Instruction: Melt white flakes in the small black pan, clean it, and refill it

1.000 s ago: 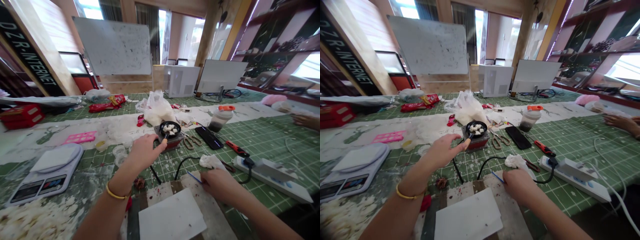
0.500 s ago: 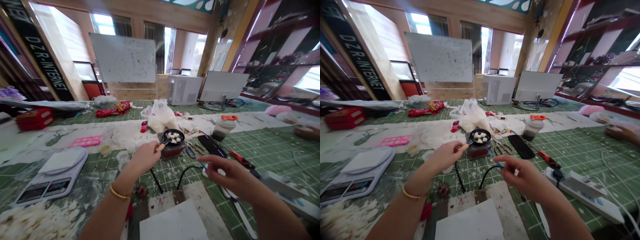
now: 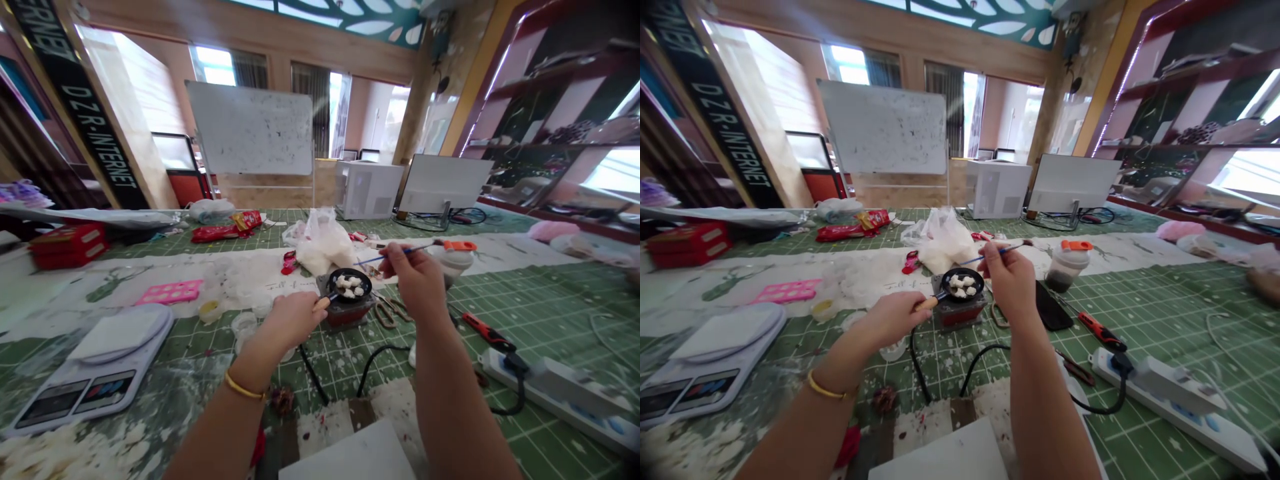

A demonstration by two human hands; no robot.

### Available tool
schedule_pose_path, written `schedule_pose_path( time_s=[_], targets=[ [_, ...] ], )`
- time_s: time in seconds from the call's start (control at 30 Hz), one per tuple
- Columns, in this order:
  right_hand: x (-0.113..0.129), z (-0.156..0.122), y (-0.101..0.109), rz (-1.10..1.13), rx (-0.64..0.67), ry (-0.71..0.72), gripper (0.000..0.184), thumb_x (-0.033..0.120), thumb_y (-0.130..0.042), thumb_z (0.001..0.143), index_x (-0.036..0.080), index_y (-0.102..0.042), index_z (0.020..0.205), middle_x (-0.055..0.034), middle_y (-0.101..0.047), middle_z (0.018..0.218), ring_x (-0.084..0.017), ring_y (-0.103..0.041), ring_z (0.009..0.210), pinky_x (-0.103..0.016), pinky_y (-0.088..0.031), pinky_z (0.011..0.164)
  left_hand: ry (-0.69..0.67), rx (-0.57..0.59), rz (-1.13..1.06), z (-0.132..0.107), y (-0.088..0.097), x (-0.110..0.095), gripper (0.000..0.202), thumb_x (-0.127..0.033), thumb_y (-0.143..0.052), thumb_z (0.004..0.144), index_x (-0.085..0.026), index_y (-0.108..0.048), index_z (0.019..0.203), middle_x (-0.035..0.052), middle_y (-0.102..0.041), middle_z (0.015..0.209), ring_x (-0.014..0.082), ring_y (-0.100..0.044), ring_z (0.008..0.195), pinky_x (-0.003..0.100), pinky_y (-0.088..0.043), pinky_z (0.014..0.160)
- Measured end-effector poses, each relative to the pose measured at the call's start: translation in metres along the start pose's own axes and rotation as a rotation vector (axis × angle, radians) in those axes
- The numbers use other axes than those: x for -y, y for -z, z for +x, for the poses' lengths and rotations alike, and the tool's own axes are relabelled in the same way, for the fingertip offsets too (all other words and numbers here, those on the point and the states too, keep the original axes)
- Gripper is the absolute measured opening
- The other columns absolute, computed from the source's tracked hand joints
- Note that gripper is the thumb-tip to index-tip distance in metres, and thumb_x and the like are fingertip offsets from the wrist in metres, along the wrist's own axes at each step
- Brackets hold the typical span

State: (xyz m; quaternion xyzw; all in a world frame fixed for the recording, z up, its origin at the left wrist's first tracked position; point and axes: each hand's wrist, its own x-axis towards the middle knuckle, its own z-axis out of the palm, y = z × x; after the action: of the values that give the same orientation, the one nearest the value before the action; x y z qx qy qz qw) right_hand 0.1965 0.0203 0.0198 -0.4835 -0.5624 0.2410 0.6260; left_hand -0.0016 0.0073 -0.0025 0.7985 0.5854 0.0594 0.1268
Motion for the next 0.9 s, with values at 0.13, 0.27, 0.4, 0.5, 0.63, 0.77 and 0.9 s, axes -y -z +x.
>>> schedule_pose_path(
  time_s=[0.13, 0.27, 0.4, 0.5, 0.63, 0.77, 0.9],
  targets=[
    [-0.012, 0.004, -0.002, -0.506, 0.069, 0.011, 0.043, 0.053, -0.041, 0.079, 0.016, -0.061, 0.074, -0.0038, -0.059, 0.061, -0.015, -0.052, 0.059, -0.026, -0.036, 0.056, -0.031, -0.063, -0.025, 0.002, -0.004, 0.01, 0.025, -0.035, -0.038, 0.081, -0.02, -0.058, 0.079, 0.005, -0.064, 0.078, 0.0174, -0.057, 0.072, 0.025, -0.034, 0.058],
    [-0.013, 0.007, 0.0, -0.702, 0.116, 0.018, 0.038, 0.048, -0.038, 0.08, 0.017, -0.059, 0.078, -0.0049, -0.061, 0.068, -0.017, -0.054, 0.066, -0.026, -0.034, 0.06, -0.03, -0.091, -0.035, 0.007, -0.008, 0.018, 0.026, -0.033, -0.038, 0.081, -0.019, -0.059, 0.075, 0.0046, -0.064, 0.075, 0.0167, -0.057, 0.07, 0.024, -0.032, 0.055],
    [-0.011, 0.006, 0.003, -0.748, 0.149, 0.005, 0.03, 0.043, -0.04, 0.079, 0.018, -0.055, 0.081, -0.0042, -0.062, 0.071, -0.017, -0.054, 0.066, -0.026, -0.035, 0.06, -0.035, -0.101, -0.046, 0.008, -0.008, 0.016, 0.028, -0.036, -0.036, 0.081, -0.019, -0.059, 0.078, 0.005, -0.063, 0.076, 0.0171, -0.057, 0.071, 0.024, -0.032, 0.056],
    [-0.008, 0.004, 0.005, -0.79, 0.187, 0.01, 0.029, 0.042, -0.037, 0.082, 0.019, -0.055, 0.077, -0.0042, -0.063, 0.072, -0.017, -0.055, 0.066, -0.026, -0.034, 0.062, -0.046, -0.103, -0.045, 0.006, -0.008, 0.012, 0.031, -0.04, -0.034, 0.083, -0.02, -0.058, 0.081, 0.0056, -0.064, 0.078, 0.0181, -0.057, 0.073, 0.025, -0.033, 0.057],
    [-0.002, 0.0, 0.005, -0.851, 0.166, 0.026, 0.029, 0.04, -0.035, 0.084, 0.019, -0.054, 0.079, -0.0041, -0.063, 0.073, -0.017, -0.055, 0.068, -0.026, -0.033, 0.063, -0.055, -0.098, -0.019, 0.003, -0.008, 0.01, 0.032, -0.039, -0.034, 0.084, -0.02, -0.059, 0.079, 0.0058, -0.065, 0.079, 0.0186, -0.058, 0.074, 0.025, -0.033, 0.058],
    [-0.001, -0.001, 0.002, -0.879, 0.206, 0.007, 0.027, 0.036, -0.035, 0.085, 0.017, -0.054, 0.082, -0.0059, -0.063, 0.075, -0.016, -0.055, 0.067, -0.026, -0.033, 0.063, -0.06, -0.095, -0.007, 0.003, -0.009, 0.01, 0.031, -0.038, -0.034, 0.084, -0.02, -0.059, 0.077, 0.0057, -0.065, 0.078, 0.0179, -0.058, 0.073, 0.025, -0.033, 0.058],
    [-0.003, -0.001, -0.001, -0.88, 0.232, 0.001, 0.025, 0.033, -0.035, 0.085, 0.017, -0.054, 0.083, -0.0064, -0.064, 0.076, -0.016, -0.055, 0.068, -0.026, -0.034, 0.064, -0.058, -0.099, -0.008, 0.002, -0.009, 0.01, 0.028, -0.038, -0.036, 0.083, -0.02, -0.058, 0.082, 0.0058, -0.065, 0.08, 0.018, -0.058, 0.074, 0.025, -0.034, 0.059]
  ],
)
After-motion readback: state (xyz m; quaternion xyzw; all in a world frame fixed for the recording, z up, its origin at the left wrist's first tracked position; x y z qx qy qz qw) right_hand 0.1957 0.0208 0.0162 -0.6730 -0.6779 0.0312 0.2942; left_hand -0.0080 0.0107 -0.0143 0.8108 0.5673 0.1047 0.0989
